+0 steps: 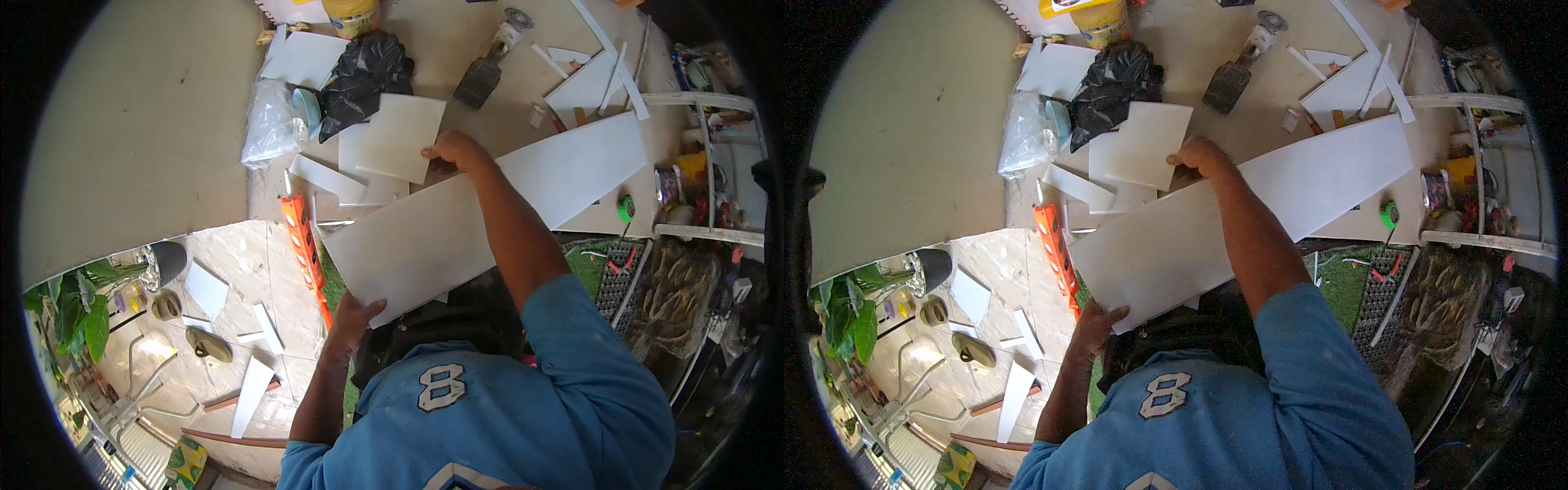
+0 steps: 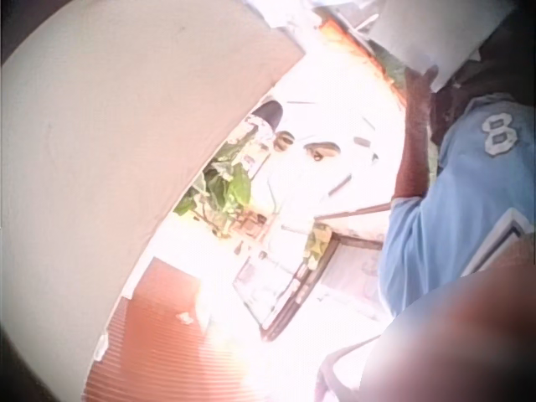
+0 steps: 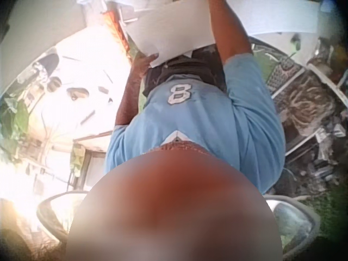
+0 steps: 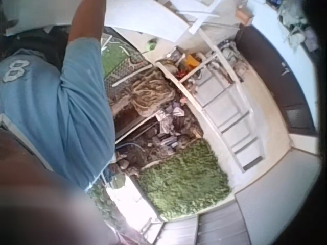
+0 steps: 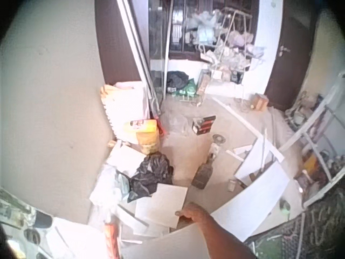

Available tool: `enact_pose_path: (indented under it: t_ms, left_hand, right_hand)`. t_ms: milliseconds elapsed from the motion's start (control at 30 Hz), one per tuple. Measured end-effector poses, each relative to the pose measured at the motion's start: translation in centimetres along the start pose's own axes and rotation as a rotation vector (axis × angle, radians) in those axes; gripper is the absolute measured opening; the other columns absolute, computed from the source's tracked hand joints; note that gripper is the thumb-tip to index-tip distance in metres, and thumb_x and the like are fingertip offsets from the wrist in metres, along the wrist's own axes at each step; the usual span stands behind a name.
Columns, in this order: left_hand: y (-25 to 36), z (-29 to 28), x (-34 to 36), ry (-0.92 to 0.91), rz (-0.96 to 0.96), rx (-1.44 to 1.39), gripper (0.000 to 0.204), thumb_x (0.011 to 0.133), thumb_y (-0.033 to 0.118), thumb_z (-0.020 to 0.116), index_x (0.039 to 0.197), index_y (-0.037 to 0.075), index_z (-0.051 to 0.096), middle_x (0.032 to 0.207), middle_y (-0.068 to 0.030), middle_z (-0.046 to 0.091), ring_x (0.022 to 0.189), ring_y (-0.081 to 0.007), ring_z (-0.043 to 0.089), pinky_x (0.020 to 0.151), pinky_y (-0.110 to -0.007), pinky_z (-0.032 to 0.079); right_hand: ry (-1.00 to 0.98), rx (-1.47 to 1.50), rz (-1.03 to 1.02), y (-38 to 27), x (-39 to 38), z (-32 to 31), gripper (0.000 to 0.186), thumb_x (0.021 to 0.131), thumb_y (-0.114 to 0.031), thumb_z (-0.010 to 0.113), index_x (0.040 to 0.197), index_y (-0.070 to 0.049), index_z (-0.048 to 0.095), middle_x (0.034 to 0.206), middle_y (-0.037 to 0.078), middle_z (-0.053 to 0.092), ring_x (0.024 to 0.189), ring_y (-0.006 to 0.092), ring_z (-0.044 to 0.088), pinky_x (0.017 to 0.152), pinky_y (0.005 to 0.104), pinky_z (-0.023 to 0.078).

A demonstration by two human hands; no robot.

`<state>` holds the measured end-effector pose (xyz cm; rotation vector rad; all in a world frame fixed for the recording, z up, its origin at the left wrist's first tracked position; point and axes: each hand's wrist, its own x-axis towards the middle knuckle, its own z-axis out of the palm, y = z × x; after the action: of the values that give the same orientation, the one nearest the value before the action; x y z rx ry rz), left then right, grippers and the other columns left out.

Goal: The person measures and marks white rectangular panels with a tape measure, pencil, and ruler, then cuts them with an angle grinder. The person repeats the measure-mark-cut cycle on multiple panels and inspects the cut edges.

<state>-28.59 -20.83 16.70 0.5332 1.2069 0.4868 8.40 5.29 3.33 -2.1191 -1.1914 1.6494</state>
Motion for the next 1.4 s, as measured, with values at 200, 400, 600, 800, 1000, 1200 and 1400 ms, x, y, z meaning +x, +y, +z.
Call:
enact_pose_path:
  t_ms: [200, 400, 600, 800, 1000, 1200, 1400]
  left_hand:
    - [-1.4, 1.1, -1.2, 0.128, 0.239, 0.186, 0.058, 0.094, 0.007, 0.076, 0.145, -0.005, 0.053, 0.133, -0.0184, 0.069, 0.123, -0.0253, 0.066, 0.107, -0.040, 0.052]
    - [-2.5, 2.2, -2.6, 0.285, 0.301, 0.336, 0.058, 0.095, 0.009, 0.075, 0.146, -0.005, 0.052, 0.129, -0.0223, 0.069, 0.122, -0.0293, 0.068, 0.104, -0.044, 0.054]
    - [-0.8, 1.4, 0.3, 0.261, 0.391, 0.444, 0.058, 0.095, 0.006, 0.072, 0.149, -0.003, 0.051, 0.130, -0.0247, 0.070, 0.122, -0.0328, 0.070, 0.102, -0.045, 0.056]
    - [0.4, -0.1, 8.1, 0.285, 0.464, 0.567, 0.064, 0.095, 0.010, 0.073, 0.155, 0.001, 0.052, 0.125, -0.0230, 0.073, 0.118, -0.0321, 0.072, 0.100, -0.045, 0.056]
    - [0.4, -4.1, 19.6, 0.383, 0.453, 0.516, 0.057, 0.094, 0.013, 0.076, 0.148, -0.003, 0.062, 0.081, -0.0046, 0.066, 0.068, -0.0156, 0.054, 0.064, -0.038, 0.049]
    - [2.0, -2.5, 22.6, 0.309, 0.567, 0.411, 0.060, 0.098, 0.001, 0.072, 0.156, 0.000, 0.057, 0.126, -0.0191, 0.075, 0.109, -0.0274, 0.072, 0.095, -0.040, 0.057]
    - [3.3, -2.0, 22.0, 0.458, 0.417, 0.580, 0.062, 0.098, 0.008, 0.073, 0.155, -0.006, 0.056, 0.124, -0.0212, 0.075, 0.104, -0.0256, 0.071, 0.091, -0.039, 0.056]
  right_hand:
    - [-0.058, -0.237, 0.045, 0.3, 0.9, 3.0, 0.049, 0.087, -0.040, 0.091, 0.120, -0.003, 0.081, 0.114, 0.016, 0.082, 0.095, 0.0337, 0.077, 0.088, 0.0468, 0.061]
    - [-0.065, -0.712, 0.016, 0.2, 0.4, 3.2, 0.041, 0.087, -0.034, 0.085, 0.117, -0.006, 0.082, 0.120, 0.015, 0.080, 0.103, 0.0338, 0.076, 0.094, 0.0486, 0.059]
    - [0.254, -0.608, -0.255, -2.7, -1.2, 1.1, 0.037, 0.086, -0.027, 0.082, 0.115, -0.006, 0.080, 0.119, 0.022, 0.077, 0.105, 0.0400, 0.075, 0.089, 0.0521, 0.059]
    - [0.650, -0.365, -0.683, -1.3, -7.1, -6.2, 0.027, 0.093, -0.025, 0.079, 0.107, -0.003, 0.071, 0.103, 0.021, 0.075, 0.099, 0.0430, 0.074, 0.085, 0.0546, 0.058]
    - [0.901, -0.145, -0.712, 8.8, -15.8, -7.5, 0.021, 0.091, -0.012, 0.079, 0.109, -0.005, 0.072, 0.103, 0.019, 0.075, 0.098, 0.0394, 0.073, 0.088, 0.0505, 0.059]
    - [1.001, -0.123, -0.363, 24.2, -23.6, -9.1, 0.016, 0.094, -0.020, 0.074, 0.107, -0.010, 0.074, 0.100, 0.018, 0.076, 0.098, 0.0431, 0.072, 0.090, 0.0536, 0.058]
    - [1.258, -0.161, 0.165, 35.4, -24.3, -15.7, 0.020, 0.093, -0.025, 0.078, 0.105, -0.008, 0.078, 0.098, 0.019, 0.079, 0.097, 0.0393, 0.077, 0.087, 0.0486, 0.062]
